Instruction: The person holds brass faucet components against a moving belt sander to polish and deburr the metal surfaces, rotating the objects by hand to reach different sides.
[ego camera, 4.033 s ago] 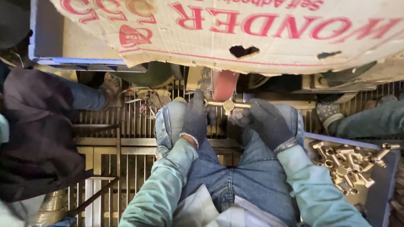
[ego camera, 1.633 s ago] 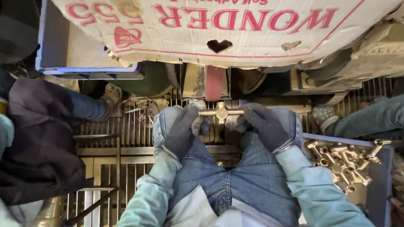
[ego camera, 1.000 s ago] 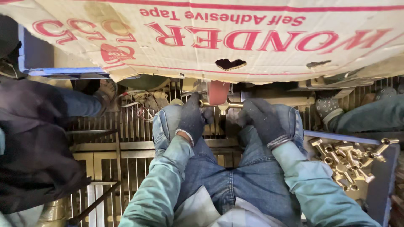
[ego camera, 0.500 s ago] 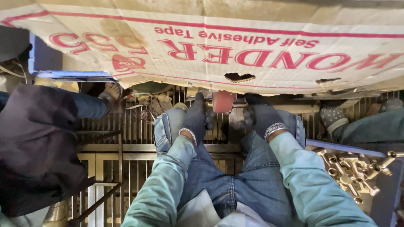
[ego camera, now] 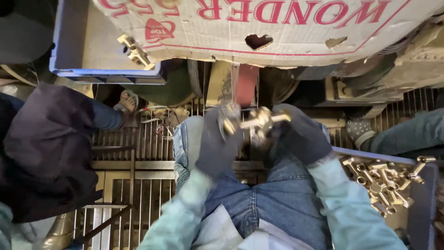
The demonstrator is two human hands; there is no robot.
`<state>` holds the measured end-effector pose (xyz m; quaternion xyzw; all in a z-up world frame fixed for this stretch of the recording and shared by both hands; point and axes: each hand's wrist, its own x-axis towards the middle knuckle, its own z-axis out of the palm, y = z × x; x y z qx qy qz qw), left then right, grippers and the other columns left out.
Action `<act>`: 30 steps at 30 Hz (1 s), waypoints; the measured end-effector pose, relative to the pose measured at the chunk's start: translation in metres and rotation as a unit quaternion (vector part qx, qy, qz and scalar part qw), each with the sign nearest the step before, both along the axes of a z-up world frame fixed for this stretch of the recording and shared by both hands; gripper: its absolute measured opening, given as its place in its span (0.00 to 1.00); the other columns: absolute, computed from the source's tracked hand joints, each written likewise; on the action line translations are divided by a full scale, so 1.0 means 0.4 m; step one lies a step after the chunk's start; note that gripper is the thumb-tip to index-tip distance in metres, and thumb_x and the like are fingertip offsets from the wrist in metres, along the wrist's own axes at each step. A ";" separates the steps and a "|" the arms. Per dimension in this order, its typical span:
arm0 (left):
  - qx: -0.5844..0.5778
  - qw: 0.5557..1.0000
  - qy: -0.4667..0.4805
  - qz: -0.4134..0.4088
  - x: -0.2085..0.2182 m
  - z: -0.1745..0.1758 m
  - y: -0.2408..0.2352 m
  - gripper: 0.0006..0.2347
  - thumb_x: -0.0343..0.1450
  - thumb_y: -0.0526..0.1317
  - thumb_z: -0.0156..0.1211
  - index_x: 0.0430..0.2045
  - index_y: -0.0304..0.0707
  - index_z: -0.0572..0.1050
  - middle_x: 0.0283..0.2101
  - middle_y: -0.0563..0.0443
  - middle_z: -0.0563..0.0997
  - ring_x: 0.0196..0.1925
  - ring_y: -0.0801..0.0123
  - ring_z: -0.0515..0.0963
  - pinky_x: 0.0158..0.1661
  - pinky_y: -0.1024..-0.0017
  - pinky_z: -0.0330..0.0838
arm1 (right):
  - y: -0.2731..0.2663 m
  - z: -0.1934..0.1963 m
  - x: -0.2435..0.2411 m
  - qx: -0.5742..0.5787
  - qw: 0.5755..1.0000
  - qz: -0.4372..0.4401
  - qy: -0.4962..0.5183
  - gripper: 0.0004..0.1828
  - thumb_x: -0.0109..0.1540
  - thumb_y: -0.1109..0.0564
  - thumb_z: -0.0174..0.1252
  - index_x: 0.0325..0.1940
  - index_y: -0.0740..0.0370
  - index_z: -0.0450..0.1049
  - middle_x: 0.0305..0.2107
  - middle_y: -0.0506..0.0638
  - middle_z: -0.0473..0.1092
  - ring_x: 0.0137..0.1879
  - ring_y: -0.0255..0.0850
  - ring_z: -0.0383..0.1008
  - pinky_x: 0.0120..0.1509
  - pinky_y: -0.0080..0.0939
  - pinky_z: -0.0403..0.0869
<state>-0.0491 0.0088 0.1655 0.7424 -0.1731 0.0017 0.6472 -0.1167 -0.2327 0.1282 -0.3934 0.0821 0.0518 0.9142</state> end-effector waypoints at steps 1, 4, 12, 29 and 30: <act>0.060 0.996 -0.062 -0.025 -0.030 0.024 0.032 0.29 0.67 0.41 0.72 0.58 0.27 0.63 0.49 0.41 0.74 0.49 0.57 0.77 0.50 0.63 0.73 | -0.003 0.026 -0.004 -0.056 0.998 -0.012 -0.005 0.28 0.66 0.51 0.56 0.67 0.68 0.69 0.51 0.54 0.73 0.54 0.42 0.74 0.62 0.46 0.73; 0.070 0.963 -0.250 -0.068 -0.086 0.059 0.091 0.29 0.66 0.41 0.74 0.58 0.29 0.64 0.51 0.33 0.72 0.52 0.48 0.76 0.53 0.59 0.73 | 0.012 0.070 -0.032 -0.186 0.982 -0.008 -0.034 0.31 0.66 0.49 0.54 0.69 0.70 0.68 0.57 0.53 0.73 0.62 0.40 0.73 0.68 0.43 0.70; -0.081 0.972 0.220 0.007 0.012 -0.014 0.114 0.17 0.74 0.41 0.59 0.55 0.35 0.68 0.34 0.51 0.74 0.32 0.72 0.72 0.31 0.72 0.69 | 0.094 -0.065 0.069 -0.094 0.993 0.049 0.055 0.23 0.71 0.49 0.50 0.64 0.67 0.69 0.47 0.54 0.74 0.47 0.44 0.76 0.54 0.49 0.79; -0.172 0.877 0.446 0.045 0.175 -0.143 0.066 0.10 0.73 0.44 0.55 0.42 0.40 0.69 0.21 0.57 0.69 0.17 0.77 0.65 0.17 0.75 0.57 | 0.005 -0.370 0.165 -0.190 0.961 0.194 0.060 0.21 0.67 0.45 0.41 0.56 0.57 0.70 0.44 0.55 0.75 0.46 0.49 0.79 0.58 0.52 0.78; -0.157 0.877 0.453 0.044 0.183 -0.146 0.068 0.10 0.73 0.45 0.56 0.41 0.40 0.70 0.20 0.56 0.69 0.17 0.77 0.65 0.17 0.75 0.58 | 0.012 -0.384 0.181 0.149 0.970 0.142 0.126 0.22 0.70 0.47 0.36 0.60 0.59 0.67 0.45 0.56 0.74 0.44 0.50 0.79 0.60 0.54 0.78</act>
